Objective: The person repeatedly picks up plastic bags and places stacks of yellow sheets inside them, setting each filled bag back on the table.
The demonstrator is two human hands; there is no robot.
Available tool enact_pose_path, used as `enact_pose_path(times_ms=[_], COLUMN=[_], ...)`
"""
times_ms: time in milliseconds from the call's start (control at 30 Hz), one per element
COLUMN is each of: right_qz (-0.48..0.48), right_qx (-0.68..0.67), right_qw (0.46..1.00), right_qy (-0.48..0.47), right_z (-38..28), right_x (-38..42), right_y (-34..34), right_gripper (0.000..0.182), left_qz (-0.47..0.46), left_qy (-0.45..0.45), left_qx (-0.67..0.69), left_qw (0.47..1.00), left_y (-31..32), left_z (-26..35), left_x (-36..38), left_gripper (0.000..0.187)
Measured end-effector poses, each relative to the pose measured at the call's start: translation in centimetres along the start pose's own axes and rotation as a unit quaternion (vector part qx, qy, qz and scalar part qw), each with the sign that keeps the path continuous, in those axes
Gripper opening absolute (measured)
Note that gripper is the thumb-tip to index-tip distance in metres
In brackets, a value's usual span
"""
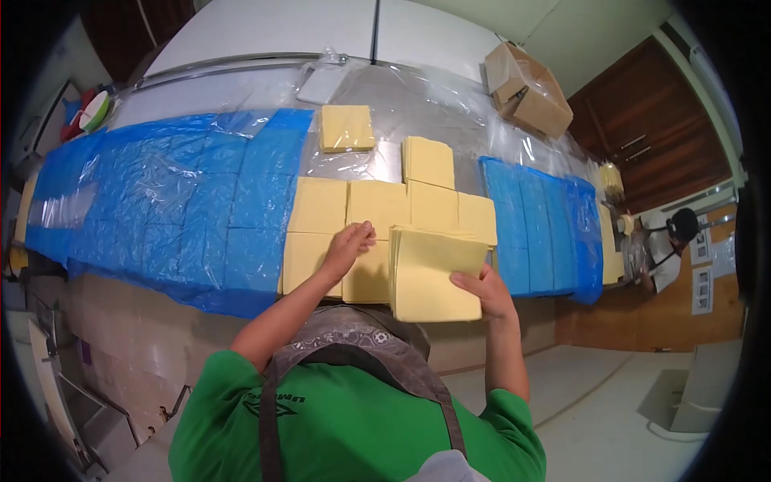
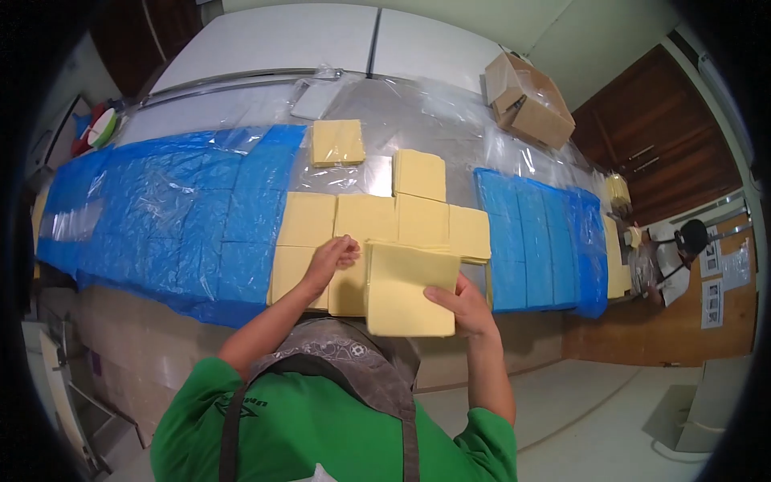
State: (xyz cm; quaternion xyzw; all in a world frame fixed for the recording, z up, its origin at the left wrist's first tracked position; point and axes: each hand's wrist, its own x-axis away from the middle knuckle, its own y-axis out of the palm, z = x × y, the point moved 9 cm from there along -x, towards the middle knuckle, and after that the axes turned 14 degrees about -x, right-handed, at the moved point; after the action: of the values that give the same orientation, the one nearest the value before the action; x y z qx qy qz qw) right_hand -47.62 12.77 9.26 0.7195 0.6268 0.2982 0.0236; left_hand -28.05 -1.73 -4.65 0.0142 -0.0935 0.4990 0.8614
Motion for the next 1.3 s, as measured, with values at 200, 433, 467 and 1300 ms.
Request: enact_pose_path(times_ms=[200, 433, 467, 1300], right_qz=[-0.046, -0.150, -0.195, -0.082], right_qx=[-0.040, -0.048, -0.164, -0.230], right_qw=[0.998, 0.987, 0.966, 0.966], right_qy=[0.001, 0.037, 0.043, 0.080], right_z=[0.6, 2.7, 2.6, 20.1], right_x=[-1.7, -3.8, -3.5, -5.3], right_y=[6.2, 13.5, 14.8, 26.0], right_gripper=[0.045, 0.065, 0.074, 0.057], left_qz=[-0.281, -0.155, -0.166, 0.271], left_qy=[-0.011, -0.092, -0.101, 0.026], left_qx=[0.499, 0.290, 0.299, -0.646], left_qw=[0.819, 0.940, 0.934, 0.713], left_y=[1.1, -5.2, -5.7, -33.0], left_z=[11.9, 9.1, 9.6, 7.2], left_x=[9.7, 11.3, 12.5, 12.3], left_gripper=[0.094, 0.053, 0.052, 0.036])
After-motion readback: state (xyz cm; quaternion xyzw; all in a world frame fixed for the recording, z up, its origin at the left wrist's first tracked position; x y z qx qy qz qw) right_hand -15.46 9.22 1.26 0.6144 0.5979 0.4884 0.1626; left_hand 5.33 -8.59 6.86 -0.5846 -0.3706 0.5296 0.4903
